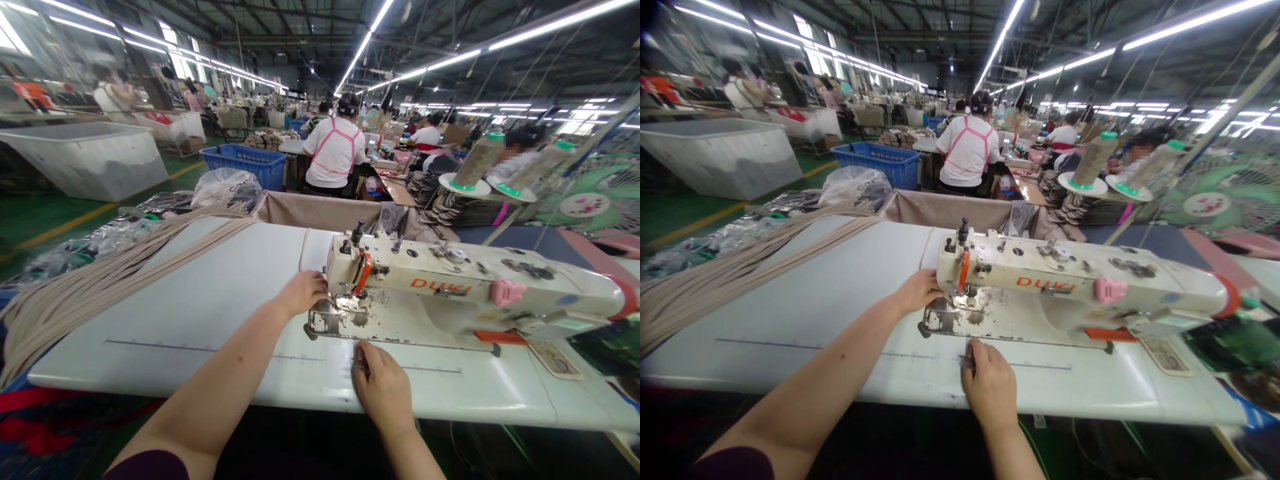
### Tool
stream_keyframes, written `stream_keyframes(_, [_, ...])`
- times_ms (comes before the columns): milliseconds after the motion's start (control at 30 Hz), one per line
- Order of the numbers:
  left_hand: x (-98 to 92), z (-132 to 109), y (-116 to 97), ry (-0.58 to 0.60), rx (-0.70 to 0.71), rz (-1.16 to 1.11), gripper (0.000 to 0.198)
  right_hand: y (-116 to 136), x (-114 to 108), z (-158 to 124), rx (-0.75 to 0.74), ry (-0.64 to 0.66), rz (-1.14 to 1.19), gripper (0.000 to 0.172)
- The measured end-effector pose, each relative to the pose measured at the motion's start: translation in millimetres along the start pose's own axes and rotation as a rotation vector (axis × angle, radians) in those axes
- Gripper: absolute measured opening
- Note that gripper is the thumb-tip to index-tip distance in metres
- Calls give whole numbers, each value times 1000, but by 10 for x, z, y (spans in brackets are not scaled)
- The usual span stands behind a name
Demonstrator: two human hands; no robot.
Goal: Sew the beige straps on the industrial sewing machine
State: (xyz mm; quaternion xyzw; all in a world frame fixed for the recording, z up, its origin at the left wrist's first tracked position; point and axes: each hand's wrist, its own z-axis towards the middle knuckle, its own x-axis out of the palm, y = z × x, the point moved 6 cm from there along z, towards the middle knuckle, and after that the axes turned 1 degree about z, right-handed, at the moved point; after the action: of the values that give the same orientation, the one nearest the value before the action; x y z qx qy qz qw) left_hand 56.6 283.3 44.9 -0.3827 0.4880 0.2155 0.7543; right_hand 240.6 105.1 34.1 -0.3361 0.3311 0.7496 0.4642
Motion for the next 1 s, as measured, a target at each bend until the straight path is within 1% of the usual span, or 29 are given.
stream_keyframes(67, [-18, -50, -15, 24, -23, -36, 13, 0, -4, 2, 6, 2, 5, 27])
stream_keyframes(167, [-23, -131, -53, 34, -100, -81, 11, 6, -14, 4, 6, 5, 13, 27])
stream_keyframes(333, [-4, -218, -118, 20, -229, -127, 10, 8, -16, 1, 6, 8, 21, 27])
stream_keyframes(500, [-2, -306, -202, -5, -308, -153, 7, 8, -14, 1, 17, 14, 22, 28])
stream_keyframes(633, [33, -416, -340, -42, -357, -167, 8, 16, -22, 10, 22, 15, 26, 27])
stream_keyframes(800, [149, -514, -538, -82, -408, -165, 10, 34, -30, 18, 14, 7, 29, 25])
stream_keyframes(900, [220, -554, -646, -89, -432, -150, 10, 33, -29, 13, 15, 1, 38, 25])
stream_keyframes(1000, [256, -581, -750, -83, -431, -121, 15, 26, -22, 8, 13, 0, 52, 27])
